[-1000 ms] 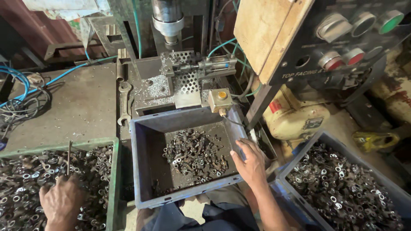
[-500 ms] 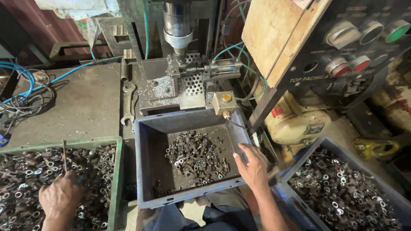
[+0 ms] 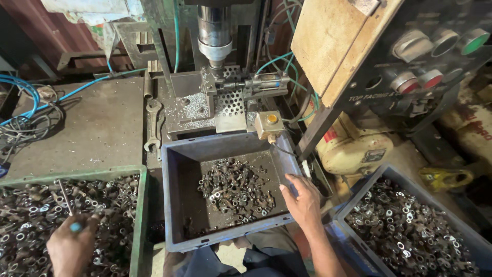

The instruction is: The person picks small metal fittings from a bin and seats each one into a jig under a bench drill press, pulls the machine lever to drill the part, then moves the drilled part into a finished bin, repeating the cycle. They occasionally clear chips from the jig and reposition parts by hand.

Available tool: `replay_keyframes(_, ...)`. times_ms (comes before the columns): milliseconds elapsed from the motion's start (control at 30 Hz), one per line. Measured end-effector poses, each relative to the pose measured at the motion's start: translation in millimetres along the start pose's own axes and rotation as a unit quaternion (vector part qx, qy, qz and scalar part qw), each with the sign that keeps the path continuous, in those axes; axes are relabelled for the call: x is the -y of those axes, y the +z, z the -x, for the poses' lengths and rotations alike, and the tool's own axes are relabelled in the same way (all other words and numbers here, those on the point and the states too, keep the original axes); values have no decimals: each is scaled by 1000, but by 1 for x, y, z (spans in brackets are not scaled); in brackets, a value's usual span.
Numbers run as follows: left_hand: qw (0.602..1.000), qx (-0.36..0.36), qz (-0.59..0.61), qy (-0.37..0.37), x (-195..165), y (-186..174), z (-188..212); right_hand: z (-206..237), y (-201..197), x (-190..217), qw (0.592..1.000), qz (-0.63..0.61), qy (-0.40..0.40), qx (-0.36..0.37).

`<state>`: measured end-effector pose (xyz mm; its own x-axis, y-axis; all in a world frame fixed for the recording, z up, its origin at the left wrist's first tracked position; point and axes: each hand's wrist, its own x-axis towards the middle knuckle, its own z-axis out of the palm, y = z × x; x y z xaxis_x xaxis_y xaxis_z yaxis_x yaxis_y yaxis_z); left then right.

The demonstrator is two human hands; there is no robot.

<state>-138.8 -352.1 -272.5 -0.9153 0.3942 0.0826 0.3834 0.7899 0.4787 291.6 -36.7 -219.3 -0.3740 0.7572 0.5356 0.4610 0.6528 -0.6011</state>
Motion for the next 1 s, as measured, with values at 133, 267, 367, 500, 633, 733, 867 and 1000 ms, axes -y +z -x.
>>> replay_keyframes(133, 914, 77, 390, -75, -45, -3, 54, 15, 16, 37, 985, -126, 68, 99)
replay_keyframes(267, 896, 138, 418, 52, -123, 6, 99, 24, 54, 73, 915, -290, 73, 271)
replay_keyframes(367, 899, 99, 363, 224, -169, 6, 120, 29, 69, 80, 802, -461, 169, 340)
replay_keyframes(500, 869, 22, 264, 418, -199, 3, 132, 35, 75, 73, 693, -595, 251, 320)
replay_keyframes(633, 862, 27, 197, 467, -205, 3, 138, 38, 76, 68, 666, -625, 255, 316)
replay_keyframes(733, 856, 44, 175, 484, -203, 6, 141, 39, 76, 64, 638, -651, 267, 313)
replay_keyframes(867, 845, 46, 186, 500, -199, 11, 144, 42, 73, 58, 616, -659, 280, 328)
replay_keyframes(1000, 840, 62, 204, 498, -193, 17, 140, 38, 66, 47, 691, -582, 305, 301)
